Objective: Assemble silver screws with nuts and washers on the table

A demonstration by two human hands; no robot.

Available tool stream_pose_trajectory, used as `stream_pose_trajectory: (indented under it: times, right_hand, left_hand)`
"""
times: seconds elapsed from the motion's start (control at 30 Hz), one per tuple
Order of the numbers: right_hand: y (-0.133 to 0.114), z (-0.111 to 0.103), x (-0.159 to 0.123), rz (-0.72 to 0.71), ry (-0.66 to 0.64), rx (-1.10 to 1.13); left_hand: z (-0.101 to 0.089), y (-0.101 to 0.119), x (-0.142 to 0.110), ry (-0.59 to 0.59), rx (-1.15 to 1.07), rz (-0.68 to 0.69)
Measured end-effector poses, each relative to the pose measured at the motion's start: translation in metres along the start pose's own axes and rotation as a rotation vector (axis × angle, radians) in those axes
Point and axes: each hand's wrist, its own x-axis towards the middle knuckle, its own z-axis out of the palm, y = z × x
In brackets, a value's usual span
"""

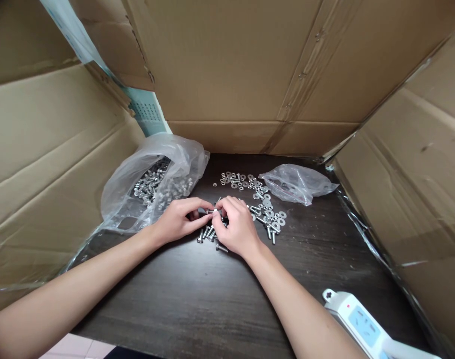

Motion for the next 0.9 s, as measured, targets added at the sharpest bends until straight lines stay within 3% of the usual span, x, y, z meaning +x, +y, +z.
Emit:
stream_pose_trajectory:
  times: [0.9]
  right_hand:
    - [-0.0002, -0.0014, -0.0002, 0.016, -0.035, 0.004]
  left_hand:
    - [-0.0014, 0.0012, 0.0021, 0.004, 0.025, -0.021]
